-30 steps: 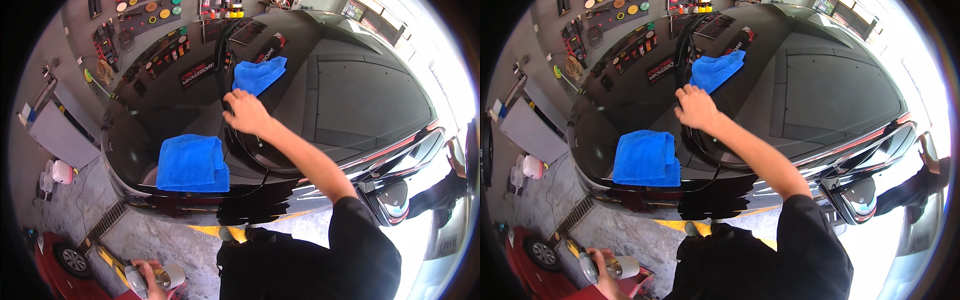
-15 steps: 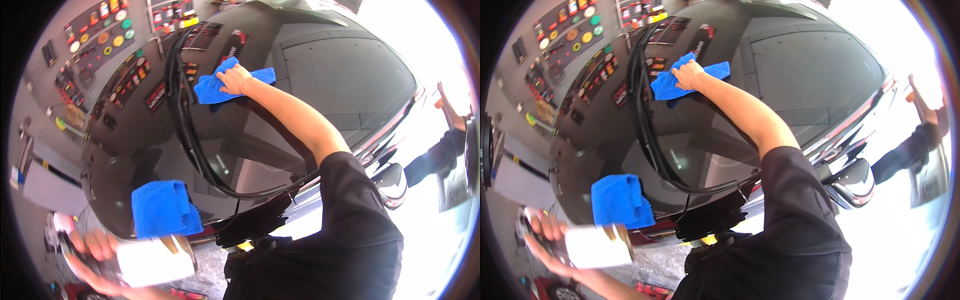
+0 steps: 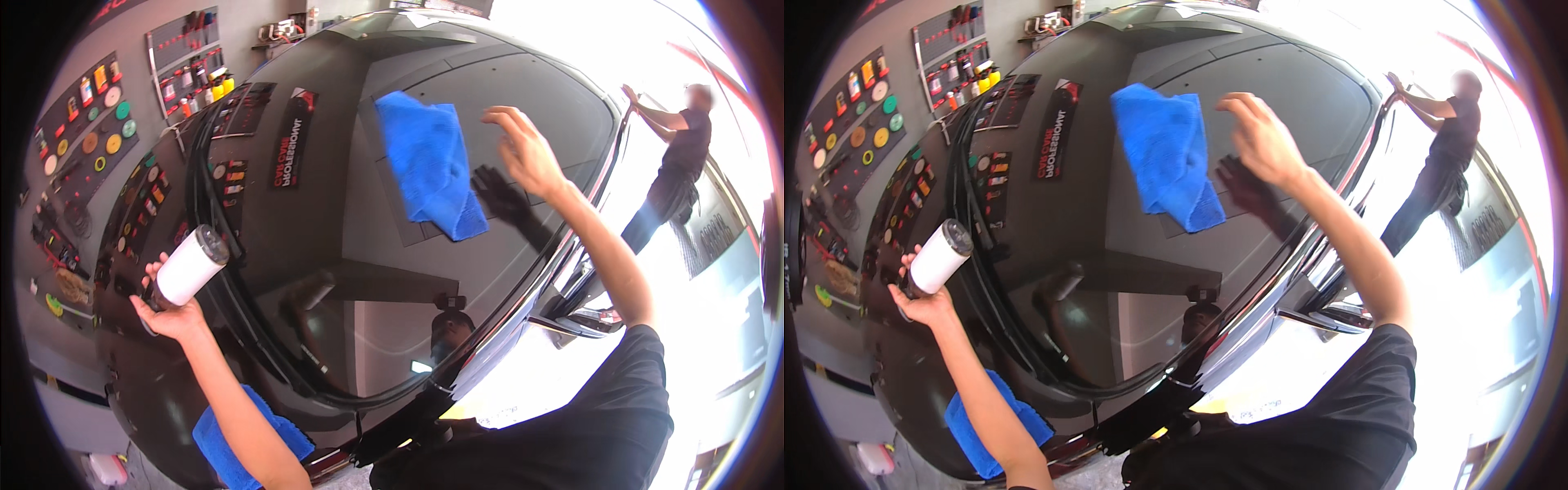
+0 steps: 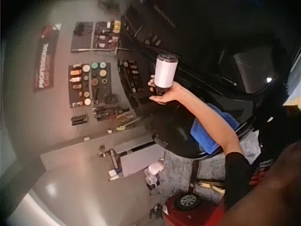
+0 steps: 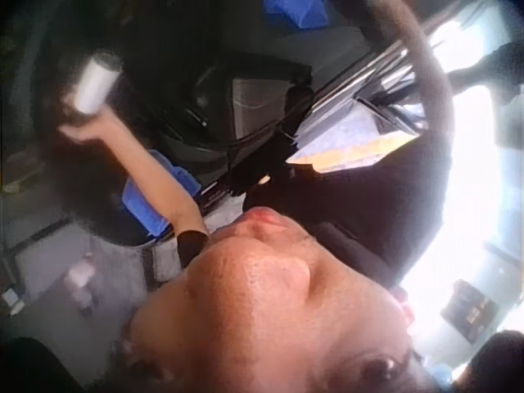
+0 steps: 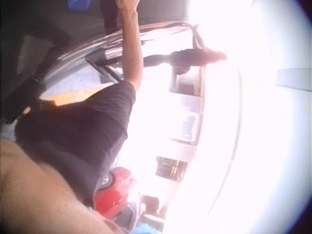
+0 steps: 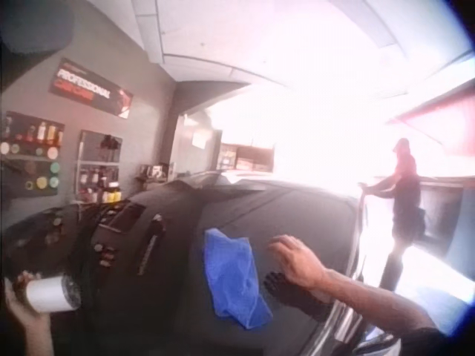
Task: The person sprays a cleaning solution onto the car's windshield and wipes it with a blue microfiber cloth. They repeatedly apply the solution and wipe different sections of the glass, moving around the vehicle to reach various areas.
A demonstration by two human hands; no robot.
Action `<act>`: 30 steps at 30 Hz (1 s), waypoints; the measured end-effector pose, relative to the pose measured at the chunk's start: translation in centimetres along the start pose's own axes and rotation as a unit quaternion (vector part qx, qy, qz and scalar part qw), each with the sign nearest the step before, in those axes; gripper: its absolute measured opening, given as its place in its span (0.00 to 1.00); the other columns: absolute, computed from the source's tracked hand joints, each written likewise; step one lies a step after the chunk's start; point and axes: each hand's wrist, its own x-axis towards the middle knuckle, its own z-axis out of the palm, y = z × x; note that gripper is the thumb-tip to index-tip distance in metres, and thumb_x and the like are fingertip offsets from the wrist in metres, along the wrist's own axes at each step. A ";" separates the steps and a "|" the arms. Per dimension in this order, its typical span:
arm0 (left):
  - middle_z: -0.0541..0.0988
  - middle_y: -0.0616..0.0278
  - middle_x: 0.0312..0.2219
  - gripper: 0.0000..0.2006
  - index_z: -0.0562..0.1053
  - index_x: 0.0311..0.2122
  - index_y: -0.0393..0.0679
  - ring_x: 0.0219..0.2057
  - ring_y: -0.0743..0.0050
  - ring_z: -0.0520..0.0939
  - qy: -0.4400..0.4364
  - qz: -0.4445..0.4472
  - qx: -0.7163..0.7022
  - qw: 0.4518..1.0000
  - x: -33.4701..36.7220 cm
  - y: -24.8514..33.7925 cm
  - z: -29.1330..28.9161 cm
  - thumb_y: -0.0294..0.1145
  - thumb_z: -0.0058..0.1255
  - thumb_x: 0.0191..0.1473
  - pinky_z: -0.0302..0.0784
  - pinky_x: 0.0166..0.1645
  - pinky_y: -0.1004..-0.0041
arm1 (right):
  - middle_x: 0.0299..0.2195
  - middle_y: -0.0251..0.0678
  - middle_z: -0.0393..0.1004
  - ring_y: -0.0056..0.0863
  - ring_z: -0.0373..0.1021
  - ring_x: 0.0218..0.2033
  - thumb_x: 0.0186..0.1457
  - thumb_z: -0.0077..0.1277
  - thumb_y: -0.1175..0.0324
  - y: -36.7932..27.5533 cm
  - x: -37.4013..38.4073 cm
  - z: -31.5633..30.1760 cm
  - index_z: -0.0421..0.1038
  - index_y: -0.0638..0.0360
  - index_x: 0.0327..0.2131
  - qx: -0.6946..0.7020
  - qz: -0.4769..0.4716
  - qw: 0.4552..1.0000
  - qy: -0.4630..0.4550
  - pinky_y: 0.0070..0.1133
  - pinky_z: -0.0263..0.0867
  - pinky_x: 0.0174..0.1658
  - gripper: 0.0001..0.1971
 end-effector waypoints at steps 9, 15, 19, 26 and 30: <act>0.81 0.43 0.44 0.20 0.74 0.43 0.26 0.53 0.50 0.80 -0.033 -0.036 0.031 0.998 4.3 0.5 -5.8 0.39 0.51 0.61 0.57 0.75 0.48 | 0.70 0.53 0.55 0.59 0.49 0.71 0.63 0.48 0.41 -2.6 4.6 12.9 0.62 0.50 0.67 -0.052 -0.004 0.992 -0.118 0.47 0.44 0.73 0.36; 0.79 0.43 0.48 0.26 0.69 0.53 0.28 0.57 0.51 0.76 -0.035 -0.062 0.031 0.997 3.1 4.4 -5.1 0.41 0.51 0.59 0.52 0.76 0.51 | 0.70 0.48 0.56 0.52 0.50 0.72 0.65 0.43 0.64 15.1 1.0 2.3 0.73 0.64 0.56 -0.271 0.135 0.932 -0.202 0.40 0.48 0.73 0.21; 0.76 0.56 0.44 0.23 0.71 0.51 0.35 0.50 0.61 0.73 -0.082 -0.115 0.007 0.990 1.0 -2.4 -3.3 0.45 0.52 0.61 0.70 0.60 0.62 | 0.73 0.58 0.44 0.64 0.39 0.73 0.68 0.36 0.52 32.6 2.6 -8.6 0.65 0.54 0.64 -0.382 0.350 0.837 -0.175 0.54 0.38 0.72 0.28; 0.70 0.57 0.41 0.21 0.68 0.50 0.35 0.41 0.66 0.69 -0.076 -0.166 -0.012 0.983 0.7 -1.2 -3.1 0.43 0.52 0.61 0.72 0.51 0.67 | 0.72 0.54 0.49 0.50 0.44 0.74 0.53 0.35 0.19 27.5 21.5 8.3 0.50 0.45 0.73 -0.272 0.400 0.873 -0.063 0.54 0.39 0.71 0.54; 0.68 0.57 0.44 0.23 0.68 0.53 0.34 0.46 0.66 0.71 -0.099 -0.208 0.005 0.973 0.7 -0.9 -3.6 0.44 0.50 0.63 0.74 0.55 0.68 | 0.72 0.45 0.54 0.44 0.49 0.73 0.60 0.47 0.38 16.7 25.5 17.6 0.59 0.49 0.70 -0.185 0.234 0.951 -0.084 0.43 0.44 0.73 0.40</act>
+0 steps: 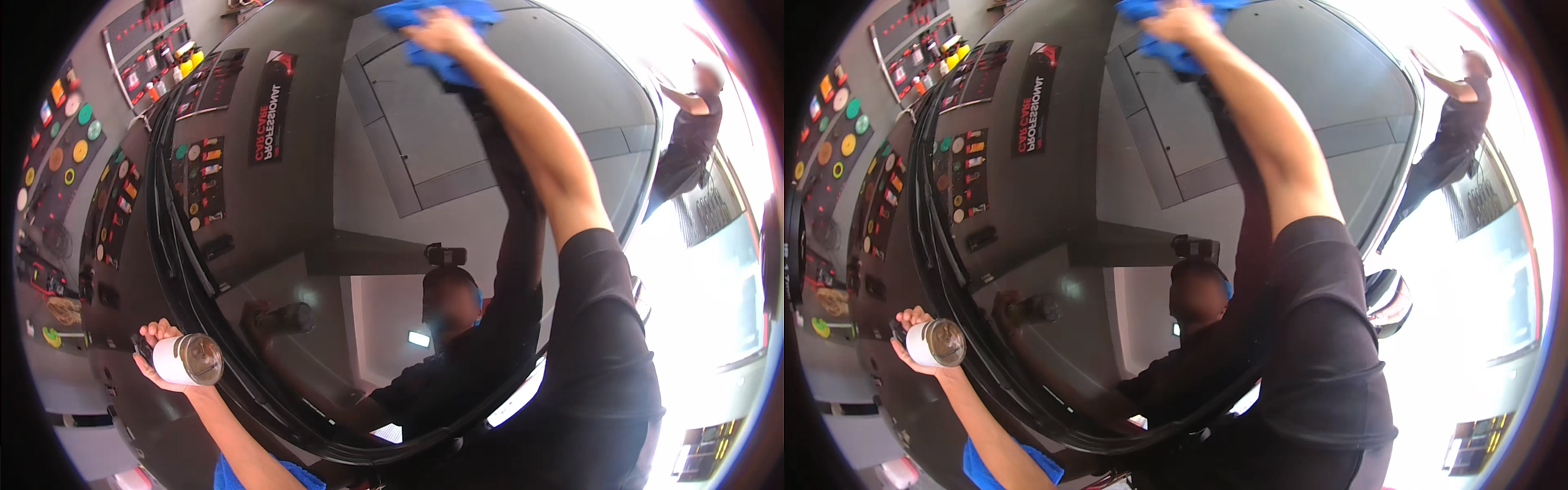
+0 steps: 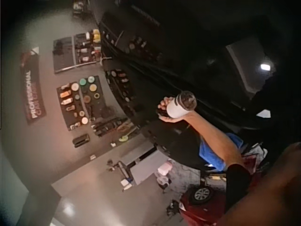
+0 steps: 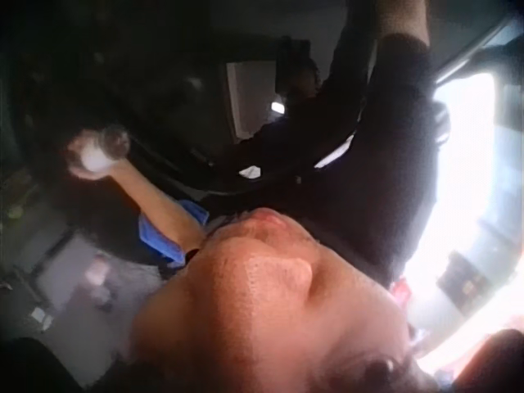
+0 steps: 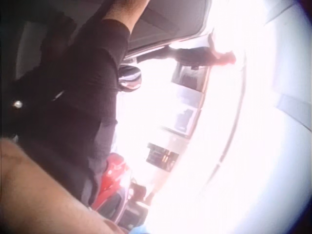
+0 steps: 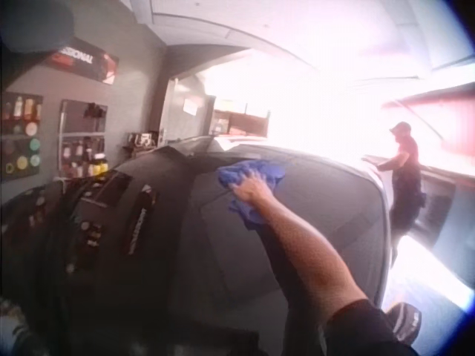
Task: The person sprays a cleaning solution onto the car's windshield and wipes it with a blue microfiber cloth. They repeatedly apply the solution and wipe different sections of the glass, moving around the vehicle to reach various areas.
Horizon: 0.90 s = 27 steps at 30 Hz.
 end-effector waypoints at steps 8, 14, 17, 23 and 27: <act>0.70 0.55 0.43 0.31 0.73 0.55 0.27 0.44 0.66 0.70 0.056 0.007 0.037 0.998 0.0 -1.3 -0.7 0.50 0.45 0.65 0.78 0.50 0.69 | 0.70 0.45 0.57 0.47 0.54 0.70 0.63 0.47 0.42 -18.8 -21.6 -1.7 0.63 0.50 0.67 0.184 -0.575 0.792 -0.091 0.41 0.48 0.73 0.35; 0.73 0.57 0.32 0.27 0.76 0.46 0.35 0.36 0.64 0.69 0.105 0.038 0.083 0.990 -0.3 0.4 3.1 0.54 0.45 0.63 0.69 0.47 0.63 | 0.69 0.39 0.61 0.42 0.57 0.70 0.64 0.47 0.52 1.3 -15.7 -8.7 0.65 0.42 0.66 0.112 -0.227 0.967 -0.034 0.35 0.57 0.70 0.28; 0.74 0.57 0.27 0.29 0.77 0.44 0.35 0.34 0.63 0.72 0.121 0.023 0.038 0.992 2.0 -4.6 2.0 0.58 0.43 0.63 0.69 0.42 0.64 | 0.71 0.51 0.54 0.51 0.51 0.72 0.64 0.45 0.38 22.7 -9.7 -11.3 0.55 0.43 0.71 -0.063 0.113 0.990 0.051 0.41 0.51 0.71 0.37; 0.74 0.59 0.25 0.28 0.77 0.40 0.36 0.31 0.64 0.73 0.196 0.057 0.056 0.977 1.4 -4.0 2.7 0.57 0.45 0.62 0.69 0.40 0.63 | 0.73 0.50 0.48 0.53 0.45 0.73 0.61 0.36 0.36 17.1 2.5 -5.2 0.58 0.41 0.71 -0.082 0.269 0.957 0.064 0.46 0.43 0.72 0.38; 0.74 0.59 0.24 0.25 0.75 0.39 0.37 0.31 0.65 0.70 0.218 0.073 0.085 0.970 0.7 -3.4 3.2 0.56 0.45 0.63 0.67 0.41 0.65 | 0.72 0.48 0.54 0.50 0.52 0.71 0.60 0.36 0.41 2.3 11.9 2.8 0.64 0.43 0.68 -0.016 0.096 0.995 0.032 0.43 0.47 0.72 0.36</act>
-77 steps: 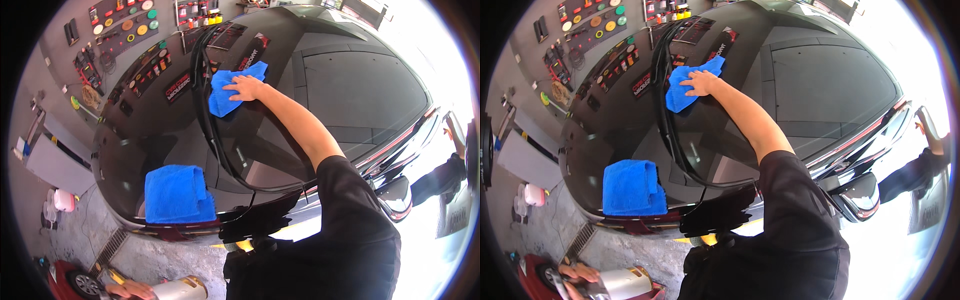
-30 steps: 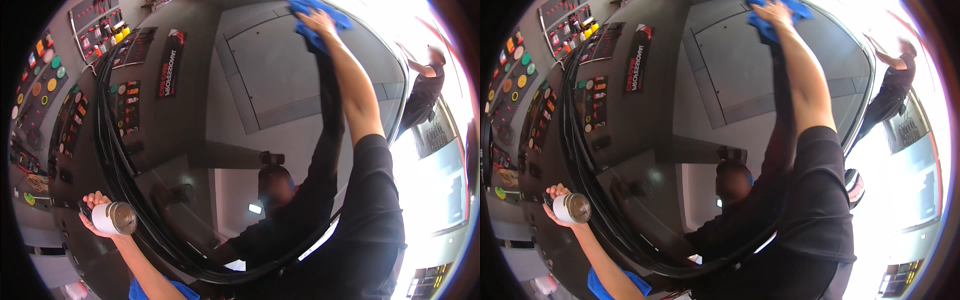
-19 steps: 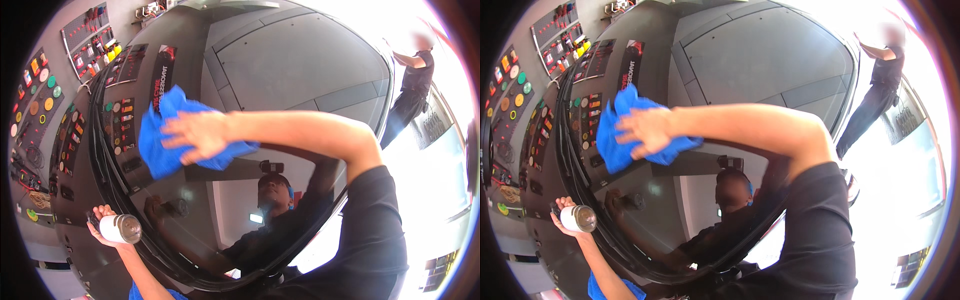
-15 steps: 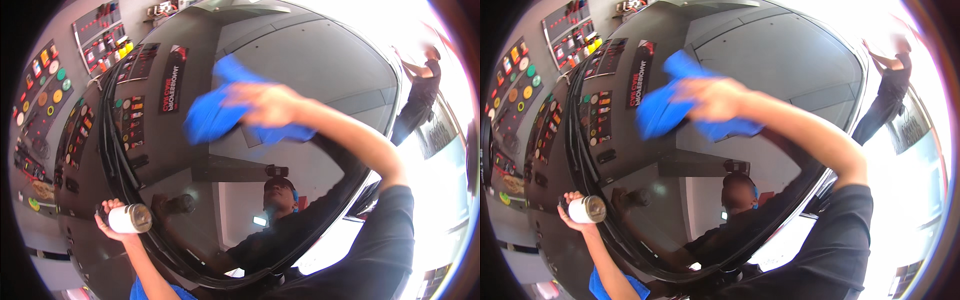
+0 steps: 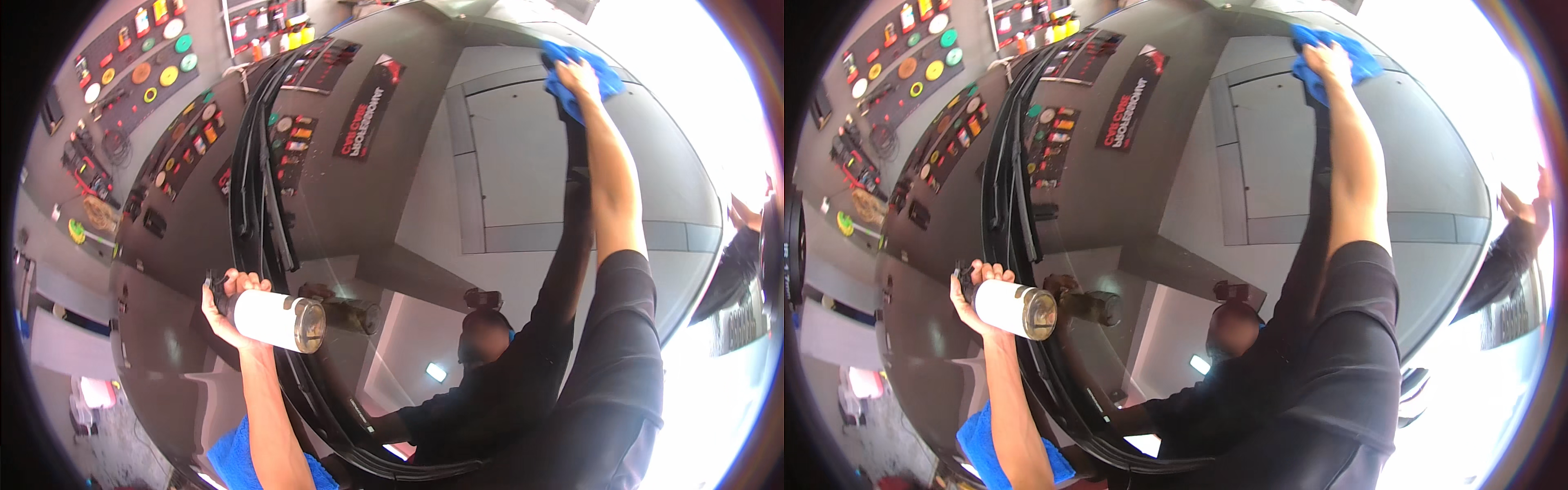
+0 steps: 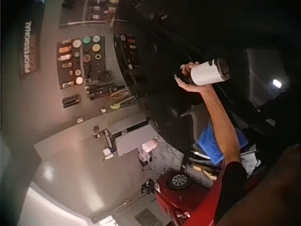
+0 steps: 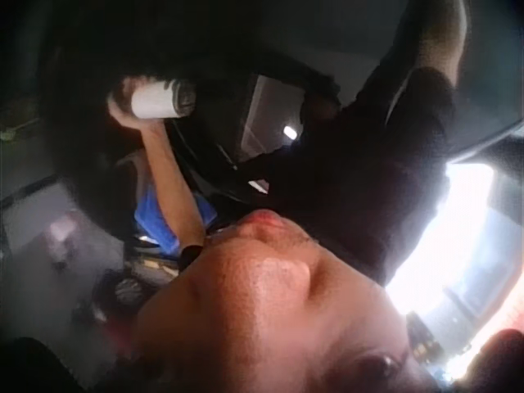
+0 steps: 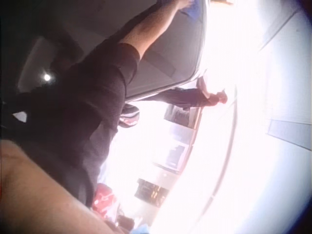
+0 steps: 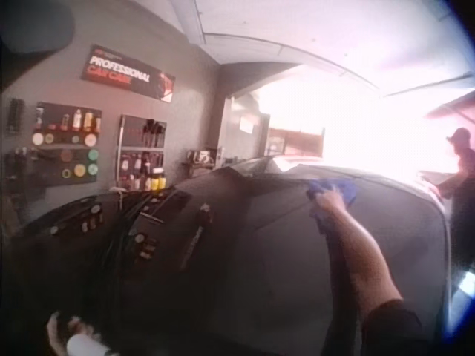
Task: The person sprays a cleaning solution onto the car's windshield and wipes it with a blue microfiber cloth. They repeatedly apply the solution and wipe different sections of the glass, moving around the vehicle to reach various areas.
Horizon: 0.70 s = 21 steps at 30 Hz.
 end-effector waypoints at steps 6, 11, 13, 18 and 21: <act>0.74 0.58 0.24 0.25 0.74 0.38 0.38 0.30 0.66 0.70 -0.028 -0.006 0.019 0.999 0.5 0.3 0.5 0.55 0.45 0.64 0.67 0.40 0.66 | 0.70 0.47 0.58 0.46 0.54 0.71 0.62 0.38 0.43 -33.9 -10.6 6.6 0.68 0.46 0.64 0.105 -0.300 0.943 -0.103 0.40 0.49 0.72 0.33; 0.72 0.60 0.23 0.25 0.75 0.37 0.38 0.29 0.67 0.69 -0.010 -0.014 0.041 0.999 1.2 0.1 0.3 0.55 0.46 0.64 0.66 0.39 0.66 | 0.72 0.44 0.55 0.42 0.51 0.73 0.63 0.38 0.42 -45.3 -30.0 5.1 0.65 0.44 0.67 0.178 -0.524 0.806 -0.211 0.35 0.42 0.75 0.33; 0.71 0.60 0.23 0.25 0.75 0.37 0.37 0.28 0.67 0.68 -0.006 -0.024 0.042 0.999 1.7 -1.0 0.7 0.55 0.46 0.63 0.66 0.39 0.66 | 0.74 0.40 0.50 0.43 0.50 0.73 0.62 0.39 0.42 -42.7 -30.4 5.5 0.66 0.38 0.66 0.188 -0.600 0.748 -0.212 0.40 0.49 0.73 0.31; 0.72 0.59 0.23 0.26 0.76 0.39 0.36 0.29 0.66 0.69 0.018 0.012 0.071 0.997 0.1 1.8 1.0 0.55 0.45 0.64 0.67 0.38 0.65 | 0.68 0.39 0.62 0.43 0.61 0.67 0.64 0.43 0.45 -26.5 -14.3 1.3 0.72 0.42 0.61 0.036 -0.438 0.891 -0.116 0.40 0.59 0.67 0.26; 0.72 0.60 0.24 0.25 0.75 0.39 0.37 0.30 0.66 0.70 0.009 0.001 0.045 0.999 0.6 1.0 0.6 0.55 0.45 0.64 0.68 0.38 0.64 | 0.62 0.44 0.69 0.46 0.65 0.64 0.63 0.45 0.42 -1.2 -3.0 -1.3 0.74 0.45 0.58 0.018 -0.143 0.989 -0.042 0.41 0.62 0.64 0.28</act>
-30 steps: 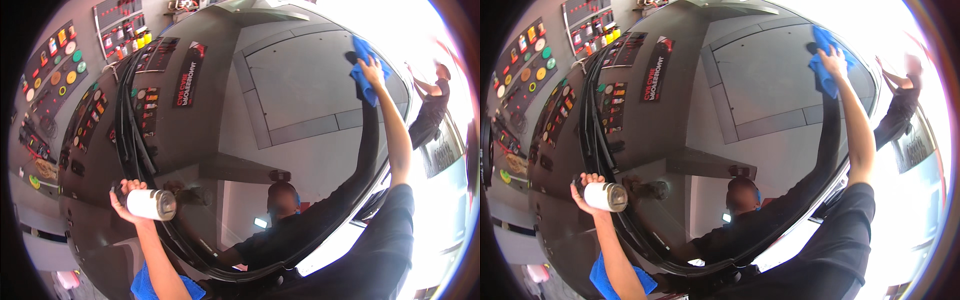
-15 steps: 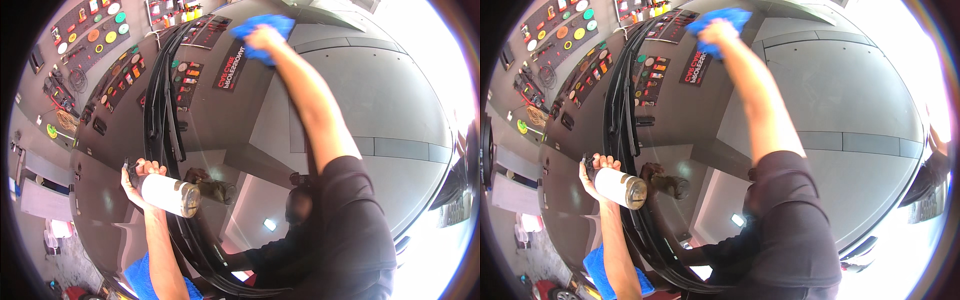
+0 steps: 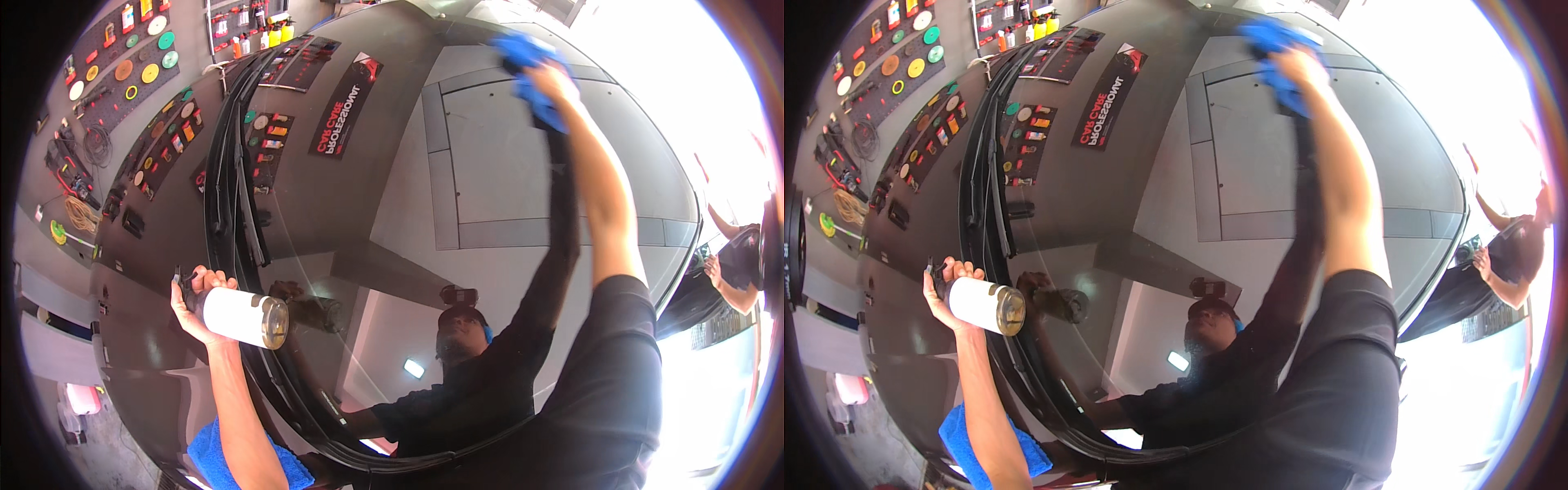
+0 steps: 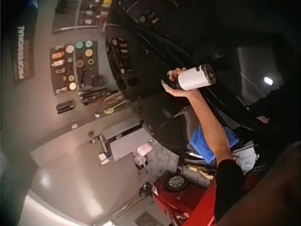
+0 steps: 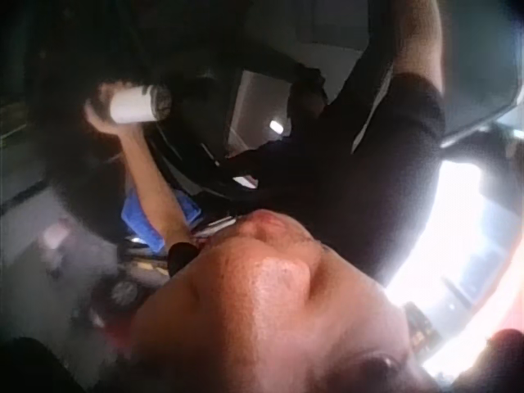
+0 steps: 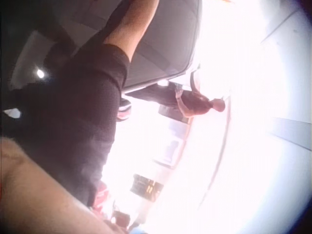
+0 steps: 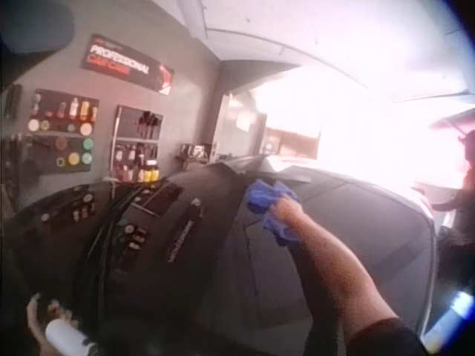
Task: The person sprays a cleaning solution onto the car's windshield and wipes it with a blue microfiber cloth. They repeatedly apply the solution and wipe different sections of the glass, moving around the vehicle to reach various areas.
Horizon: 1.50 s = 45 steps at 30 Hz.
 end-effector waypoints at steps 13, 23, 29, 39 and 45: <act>0.81 0.47 0.52 0.29 0.82 0.34 0.36 0.53 0.57 0.80 0.059 -0.009 0.055 0.997 1.4 -1.4 -1.8 0.57 0.43 0.62 0.69 0.60 0.63 | 0.69 0.53 0.58 0.51 0.53 0.71 0.63 0.37 0.36 -13.5 3.1 6.3 0.63 0.44 0.68 -0.014 -0.036 0.999 -0.009 0.41 0.49 0.72 0.36; 0.77 0.51 0.59 0.30 0.82 0.34 0.38 0.61 0.54 0.76 0.088 -0.021 0.161 0.983 1.4 -1.1 -0.8 0.59 0.43 0.61 0.73 0.53 0.64 | 0.73 0.51 0.48 0.51 0.48 0.73 0.66 0.36 0.41 -46.8 -8.4 9.7 0.59 0.38 0.70 0.072 -0.304 0.941 -0.132 0.41 0.44 0.74 0.33; 0.78 0.47 0.58 0.30 0.81 0.36 0.39 0.56 0.51 0.80 0.001 -0.022 0.141 0.990 1.2 -0.6 -1.8 0.60 0.43 0.60 0.75 0.47 0.64 | 0.73 0.49 0.49 0.47 0.47 0.74 0.67 0.37 0.41 -47.6 -10.3 8.4 0.59 0.35 0.70 0.090 -0.351 0.918 -0.160 0.40 0.44 0.74 0.31; 0.82 0.48 0.49 0.28 0.80 0.34 0.41 0.54 0.44 0.80 -0.034 -0.039 0.058 0.997 1.4 0.1 -0.9 0.60 0.44 0.59 0.77 0.49 0.54 | 0.71 0.49 0.53 0.47 0.52 0.72 0.66 0.37 0.42 -50.7 -11.9 10.3 0.62 0.38 0.68 0.093 -0.466 0.868 -0.143 0.38 0.49 0.73 0.31; 0.81 0.47 0.49 0.27 0.79 0.32 0.43 0.57 0.37 0.78 -0.106 -0.017 0.016 0.994 0.5 2.8 -2.2 0.60 0.45 0.61 0.77 0.53 0.50 | 0.70 0.49 0.55 0.49 0.59 0.68 0.68 0.42 0.45 -49.4 -19.7 6.7 0.66 0.42 0.65 0.183 -0.618 0.749 -0.156 0.38 0.60 0.68 0.27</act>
